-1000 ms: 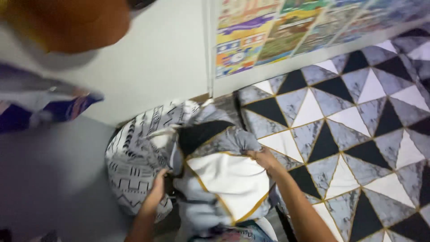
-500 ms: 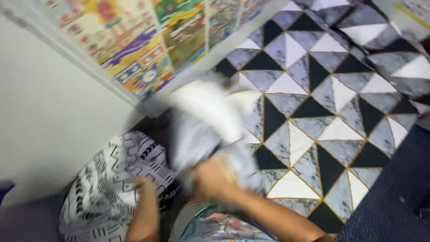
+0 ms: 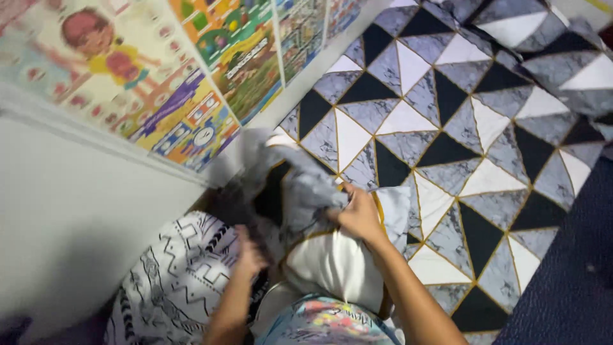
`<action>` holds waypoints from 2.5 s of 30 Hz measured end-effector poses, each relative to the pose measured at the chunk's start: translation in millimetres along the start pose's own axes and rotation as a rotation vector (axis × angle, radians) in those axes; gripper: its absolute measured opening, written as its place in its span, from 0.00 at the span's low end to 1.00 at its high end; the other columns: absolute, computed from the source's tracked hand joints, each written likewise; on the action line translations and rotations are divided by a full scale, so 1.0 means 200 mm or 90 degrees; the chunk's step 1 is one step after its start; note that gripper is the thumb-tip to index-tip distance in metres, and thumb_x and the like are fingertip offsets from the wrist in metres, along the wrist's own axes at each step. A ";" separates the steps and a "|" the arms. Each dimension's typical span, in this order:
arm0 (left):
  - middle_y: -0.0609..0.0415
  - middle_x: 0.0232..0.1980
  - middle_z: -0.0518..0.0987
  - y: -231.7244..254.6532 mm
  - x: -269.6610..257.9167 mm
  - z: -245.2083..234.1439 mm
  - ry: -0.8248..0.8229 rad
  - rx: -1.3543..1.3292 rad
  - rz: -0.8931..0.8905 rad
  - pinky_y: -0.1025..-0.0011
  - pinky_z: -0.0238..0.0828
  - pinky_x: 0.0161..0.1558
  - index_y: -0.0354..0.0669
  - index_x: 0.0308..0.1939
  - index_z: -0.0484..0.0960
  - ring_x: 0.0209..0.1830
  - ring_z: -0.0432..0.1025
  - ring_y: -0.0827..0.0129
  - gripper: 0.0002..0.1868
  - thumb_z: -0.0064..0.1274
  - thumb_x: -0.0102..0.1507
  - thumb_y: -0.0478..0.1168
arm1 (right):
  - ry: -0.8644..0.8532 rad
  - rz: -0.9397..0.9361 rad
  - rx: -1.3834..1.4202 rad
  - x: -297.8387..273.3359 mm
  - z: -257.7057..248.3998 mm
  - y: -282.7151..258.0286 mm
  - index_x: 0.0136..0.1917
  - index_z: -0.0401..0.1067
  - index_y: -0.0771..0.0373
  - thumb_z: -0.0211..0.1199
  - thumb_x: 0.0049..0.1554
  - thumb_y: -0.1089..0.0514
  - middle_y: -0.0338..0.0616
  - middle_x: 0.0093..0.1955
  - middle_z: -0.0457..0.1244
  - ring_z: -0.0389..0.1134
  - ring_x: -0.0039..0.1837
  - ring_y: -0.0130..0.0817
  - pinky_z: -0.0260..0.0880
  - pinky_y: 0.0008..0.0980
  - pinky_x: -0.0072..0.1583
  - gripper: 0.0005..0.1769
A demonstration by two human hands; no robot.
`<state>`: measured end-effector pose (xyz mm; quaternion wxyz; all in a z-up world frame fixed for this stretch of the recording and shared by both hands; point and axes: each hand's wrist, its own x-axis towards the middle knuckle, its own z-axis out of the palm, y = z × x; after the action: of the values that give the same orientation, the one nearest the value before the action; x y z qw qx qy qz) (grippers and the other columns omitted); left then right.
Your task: Folding blankets and pillows on the floor, and then mixing liquids into a small bottle at a desk.
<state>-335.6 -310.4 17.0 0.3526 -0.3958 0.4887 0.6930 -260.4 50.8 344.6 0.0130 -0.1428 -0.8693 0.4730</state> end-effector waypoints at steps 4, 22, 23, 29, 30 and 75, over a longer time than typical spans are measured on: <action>0.38 0.68 0.68 0.01 -0.42 0.66 -0.142 0.057 -0.320 0.39 0.56 0.63 0.41 0.74 0.59 0.67 0.61 0.41 0.70 0.36 0.44 0.90 | 0.204 0.148 0.202 0.32 -0.02 0.23 0.51 0.77 0.61 0.77 0.35 0.59 0.41 0.40 0.73 0.72 0.41 0.32 0.72 0.33 0.47 0.27; 0.47 0.59 0.81 1.19 -0.19 2.35 -0.383 0.460 0.470 0.67 0.71 0.60 0.33 0.63 0.75 0.58 0.76 0.62 0.40 0.72 0.49 0.42 | 0.428 0.428 0.435 0.85 -0.40 1.22 0.71 0.59 0.65 0.73 0.58 0.41 0.40 0.44 0.59 0.55 0.38 0.27 0.53 0.30 0.37 0.41; 0.48 0.60 0.80 1.21 -0.18 2.44 -0.406 0.476 0.491 0.67 0.69 0.61 0.33 0.65 0.73 0.59 0.75 0.63 0.41 0.71 0.50 0.41 | 0.384 0.445 0.386 0.84 -0.38 1.40 0.76 0.53 0.66 0.72 0.61 0.39 0.43 0.51 0.58 0.57 0.47 0.30 0.56 0.31 0.44 0.47; 0.43 0.64 0.78 1.35 0.18 2.95 -0.422 0.634 0.580 0.65 0.66 0.65 0.34 0.69 0.68 0.65 0.72 0.58 0.48 0.72 0.50 0.47 | 0.329 0.552 0.634 1.27 -0.59 1.22 0.73 0.57 0.63 0.72 0.48 0.47 0.56 0.61 0.67 0.72 0.57 0.48 0.75 0.49 0.55 0.46; 0.43 0.64 0.78 1.39 0.20 3.06 -0.420 0.633 0.584 0.65 0.66 0.65 0.34 0.69 0.68 0.65 0.72 0.58 0.48 0.72 0.50 0.47 | 0.327 0.548 0.634 1.34 -0.62 1.25 0.73 0.57 0.63 0.72 0.48 0.47 0.56 0.61 0.67 0.72 0.57 0.48 0.75 0.49 0.55 0.46; 0.24 0.76 0.52 1.14 1.76 4.20 -0.242 1.286 0.528 0.51 0.45 0.75 0.28 0.72 0.55 0.79 0.48 0.37 0.48 0.64 0.59 0.50 | -0.104 0.483 0.426 3.18 -0.49 2.88 0.55 0.79 0.66 0.62 0.59 0.54 0.46 0.43 0.69 0.67 0.41 0.33 0.67 0.32 0.40 0.16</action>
<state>-861.2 467.0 -31.0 0.3232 0.3813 0.8615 0.0893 -719.3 591.8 -148.2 -0.1829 -0.3988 -0.5553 0.7065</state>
